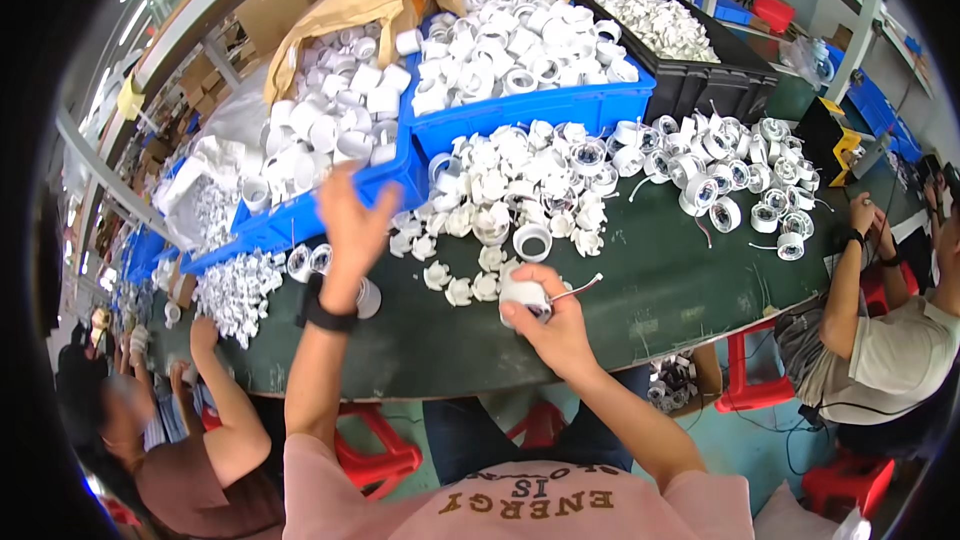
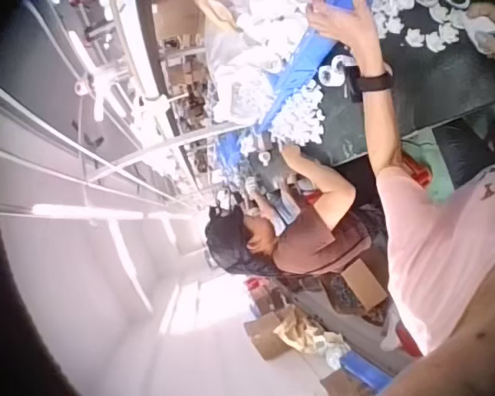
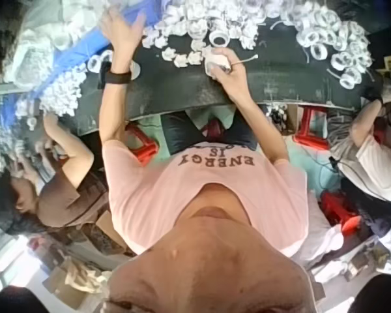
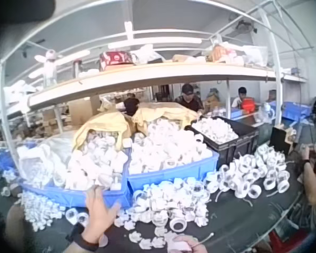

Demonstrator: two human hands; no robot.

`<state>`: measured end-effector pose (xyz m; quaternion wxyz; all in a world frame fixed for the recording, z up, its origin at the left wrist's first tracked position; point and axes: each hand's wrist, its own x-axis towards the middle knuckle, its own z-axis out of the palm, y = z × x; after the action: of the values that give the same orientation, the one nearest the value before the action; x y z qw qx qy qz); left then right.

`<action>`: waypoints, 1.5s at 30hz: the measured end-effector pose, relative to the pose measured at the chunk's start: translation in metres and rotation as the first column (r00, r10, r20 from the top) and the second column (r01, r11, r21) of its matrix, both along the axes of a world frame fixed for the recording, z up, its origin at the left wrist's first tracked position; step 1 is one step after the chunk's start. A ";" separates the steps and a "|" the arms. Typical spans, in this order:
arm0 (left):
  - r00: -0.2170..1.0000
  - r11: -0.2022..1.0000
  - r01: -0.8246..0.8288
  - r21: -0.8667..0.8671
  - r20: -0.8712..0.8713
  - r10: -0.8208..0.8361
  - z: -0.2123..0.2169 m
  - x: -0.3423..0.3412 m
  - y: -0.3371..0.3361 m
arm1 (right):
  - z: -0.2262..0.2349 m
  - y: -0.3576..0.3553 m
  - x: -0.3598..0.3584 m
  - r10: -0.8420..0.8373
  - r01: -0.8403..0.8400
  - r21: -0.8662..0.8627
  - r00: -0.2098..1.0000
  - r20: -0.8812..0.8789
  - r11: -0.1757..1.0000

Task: Assembling and sorting small white plastic components on a factory production line.

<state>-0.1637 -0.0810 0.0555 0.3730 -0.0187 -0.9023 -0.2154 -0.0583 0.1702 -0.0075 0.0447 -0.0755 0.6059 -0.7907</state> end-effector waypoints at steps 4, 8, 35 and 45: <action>0.929 0.900 -0.368 -0.233 -0.131 0.346 -0.013 -0.069 -0.053 | -0.001 0.009 0.006 0.063 -0.069 0.113 0.997 0.054 0.991; 0.923 0.901 -0.381 -0.206 -0.141 0.358 -0.024 -0.084 -0.068 | 0.004 0.009 0.002 0.107 -0.136 0.168 0.979 0.173 0.976; 0.681 0.348 0.423 0.837 -0.040 -0.731 -0.032 0.190 0.128 | 0.036 0.050 0.075 0.238 -0.049 0.422 0.882 -0.408 0.905; 0.608 0.204 0.357 0.911 -0.061 -0.792 -0.040 0.197 0.136 | 0.046 0.062 0.086 0.265 0.088 0.563 0.816 -0.514 0.822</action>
<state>0.0330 0.0551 0.0159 0.0078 -0.1287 -0.6385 -0.7587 0.0280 0.2324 0.0381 -0.0800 -0.3215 0.7915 -0.5136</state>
